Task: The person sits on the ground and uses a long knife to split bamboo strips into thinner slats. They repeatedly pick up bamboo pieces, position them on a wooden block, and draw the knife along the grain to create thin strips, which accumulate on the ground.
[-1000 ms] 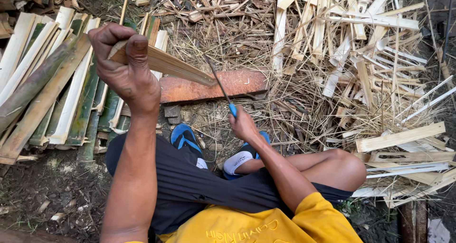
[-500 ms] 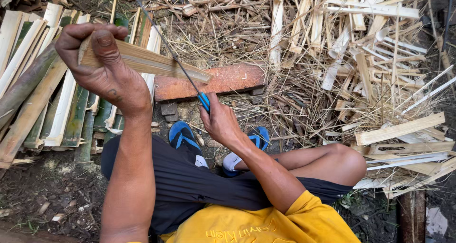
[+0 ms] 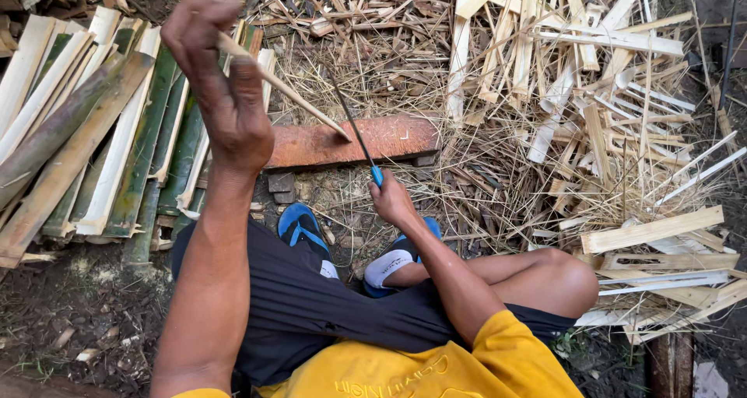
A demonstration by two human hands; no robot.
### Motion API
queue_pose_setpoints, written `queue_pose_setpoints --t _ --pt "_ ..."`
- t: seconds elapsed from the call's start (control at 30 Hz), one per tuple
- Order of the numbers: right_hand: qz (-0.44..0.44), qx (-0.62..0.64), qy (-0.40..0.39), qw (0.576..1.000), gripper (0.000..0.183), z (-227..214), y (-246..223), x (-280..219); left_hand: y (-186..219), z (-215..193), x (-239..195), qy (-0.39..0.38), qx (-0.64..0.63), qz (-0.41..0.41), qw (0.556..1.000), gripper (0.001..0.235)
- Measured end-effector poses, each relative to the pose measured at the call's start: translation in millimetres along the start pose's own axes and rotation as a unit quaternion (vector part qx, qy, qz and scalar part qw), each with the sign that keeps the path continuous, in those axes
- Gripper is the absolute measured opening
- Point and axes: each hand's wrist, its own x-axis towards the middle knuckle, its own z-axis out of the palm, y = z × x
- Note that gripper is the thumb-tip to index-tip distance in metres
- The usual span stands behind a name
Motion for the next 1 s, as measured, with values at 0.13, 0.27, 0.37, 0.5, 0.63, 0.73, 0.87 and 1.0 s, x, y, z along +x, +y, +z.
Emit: queue_pose_setpoints --t 0.13,0.27,0.37,0.5,0.63,0.73,0.87,1.0 --pt "-0.07 0.091 -0.01 0.993 0.024 -64.5 -100.2 -50.5 3.4 -0.4 0.9 -0.058 0.02 -0.007 0.998 0.043" --pt "-0.181 0.143 0.019 0.973 0.021 -106.9 -161.3 -100.1 0.4 6.3 7.6 -0.051 0.031 0.011 0.998 0.047" --pt "-0.142 0.151 0.007 0.978 0.022 -111.9 -180.3 -104.3 1.7 8.5 3.3 -0.043 0.014 -0.006 0.999 0.045" --pt "-0.123 0.131 -0.01 0.984 0.023 -112.2 -171.5 -93.7 -1.3 4.5 8.1 -0.041 0.034 0.008 0.999 0.046" --pt "-0.166 0.107 0.055 0.979 0.023 -56.4 -110.1 -68.6 -5.8 6.7 8.6 -0.039 0.037 0.004 0.999 0.044" --pt "-0.028 0.06 0.02 0.998 0.031 9.3 -30.6 -14.6 -12.2 6.3 14.3 -0.032 -0.009 0.0 0.999 0.045" --pt "0.025 -0.031 -0.005 0.999 0.036 34.7 57.7 12.7 -16.2 2.9 21.5 -0.02 -0.005 0.005 1.0 0.042" --pt "0.028 0.01 -0.012 0.999 0.035 3.8 -3.3 5.3 -19.7 7.1 15.0 0.018 0.003 -0.017 1.0 0.034"
